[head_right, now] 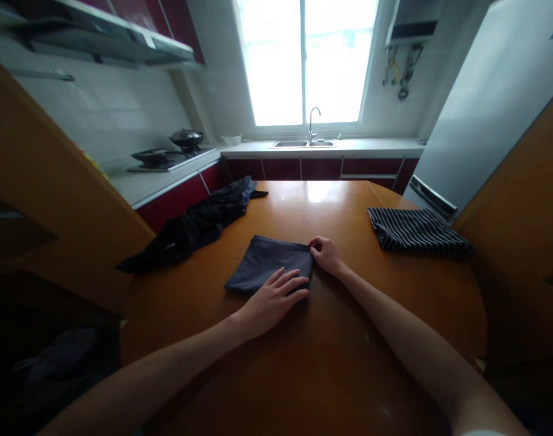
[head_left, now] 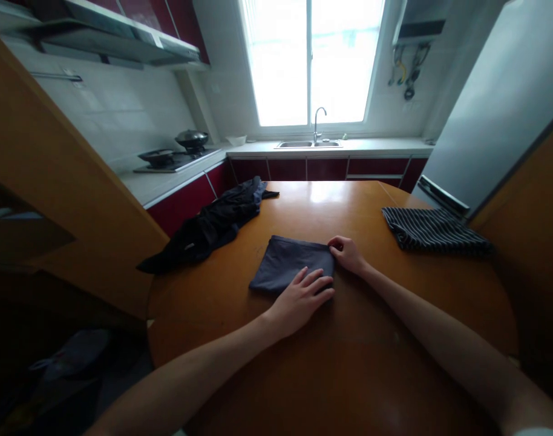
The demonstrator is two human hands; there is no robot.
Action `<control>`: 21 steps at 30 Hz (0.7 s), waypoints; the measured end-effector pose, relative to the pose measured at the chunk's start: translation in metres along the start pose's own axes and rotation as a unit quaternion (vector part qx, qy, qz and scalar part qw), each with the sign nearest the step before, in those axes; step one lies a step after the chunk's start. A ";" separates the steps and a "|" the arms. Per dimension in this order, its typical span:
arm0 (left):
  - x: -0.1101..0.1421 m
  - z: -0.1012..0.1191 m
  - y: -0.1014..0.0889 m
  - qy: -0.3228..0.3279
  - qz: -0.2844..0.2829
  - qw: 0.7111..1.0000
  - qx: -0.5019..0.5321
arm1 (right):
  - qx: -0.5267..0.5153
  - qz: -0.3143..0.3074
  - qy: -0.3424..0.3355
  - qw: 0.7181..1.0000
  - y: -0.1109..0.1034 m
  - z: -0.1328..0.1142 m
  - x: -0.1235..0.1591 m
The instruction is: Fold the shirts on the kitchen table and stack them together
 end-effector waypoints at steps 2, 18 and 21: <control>0.002 0.000 -0.010 -0.011 0.008 1.000 0.013 | 0.003 0.012 0.007 1.000 -0.011 0.000 0.011; 0.006 -0.082 0.001 -0.247 0.016 0.967 -0.059 | -0.185 -0.295 0.054 0.936 0.075 -0.126 0.166; -0.001 -0.056 0.013 -0.166 -0.018 0.986 -0.003 | -0.128 -0.107 0.025 0.986 0.030 -0.105 0.116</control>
Point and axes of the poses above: each hand's wrist, its own x-axis away from the middle knuckle, its own y-axis out of the palm, z = x × y, the point moved 8 cm from there along -x, towards the middle knuckle, and after that the axes turned 12 degrees about -x, right-handed, at the moved point
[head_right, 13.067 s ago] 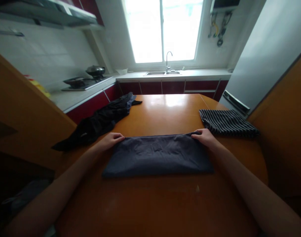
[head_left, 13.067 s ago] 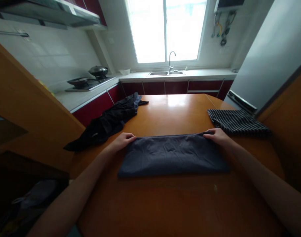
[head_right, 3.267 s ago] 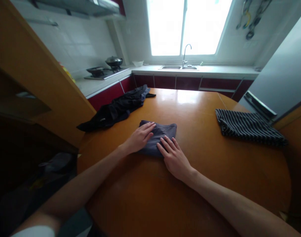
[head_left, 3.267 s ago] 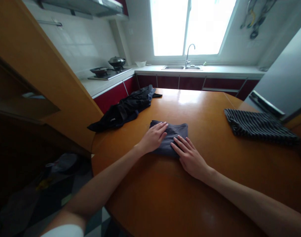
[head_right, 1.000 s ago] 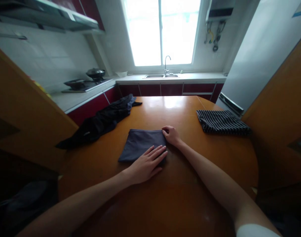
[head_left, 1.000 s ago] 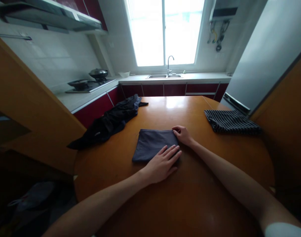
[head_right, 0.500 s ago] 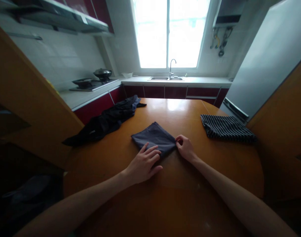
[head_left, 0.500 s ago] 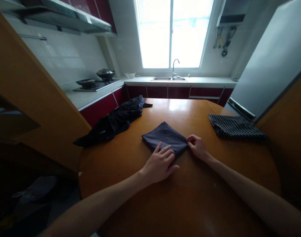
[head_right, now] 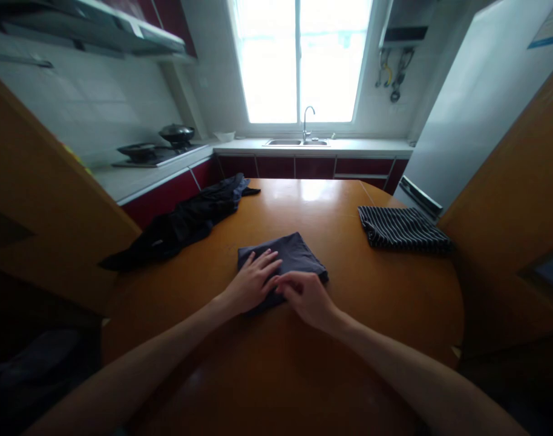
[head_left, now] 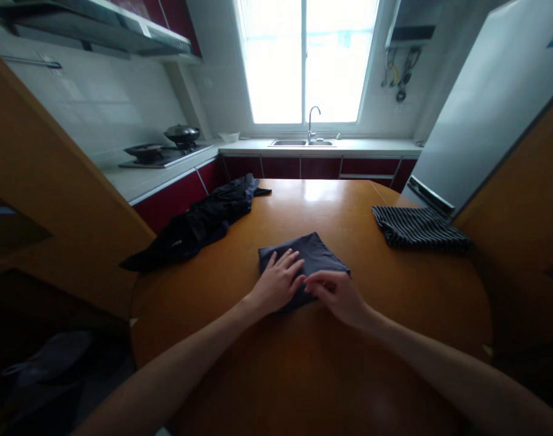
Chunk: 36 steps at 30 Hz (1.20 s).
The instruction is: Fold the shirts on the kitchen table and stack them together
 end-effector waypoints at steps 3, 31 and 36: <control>0.007 0.036 0.008 0.098 -0.040 0.994 0.033 | 0.144 0.149 0.008 0.978 -0.066 0.020 -0.037; 0.020 0.068 -0.031 0.223 0.042 0.965 0.128 | -0.149 0.028 0.299 0.942 -0.079 0.018 -0.090; 0.006 0.041 -0.034 0.102 0.140 0.958 0.227 | -0.139 0.062 0.270 0.951 -0.118 -0.039 -0.096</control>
Point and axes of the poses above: each hand's wrist, its own x-axis away from the middle knuckle, its own y-axis out of the palm, z = x × y, the point moved 8 cm from there along -x, towards the middle knuckle, and after that the axes turned 12 degrees about -x, right-handed, at the moved point
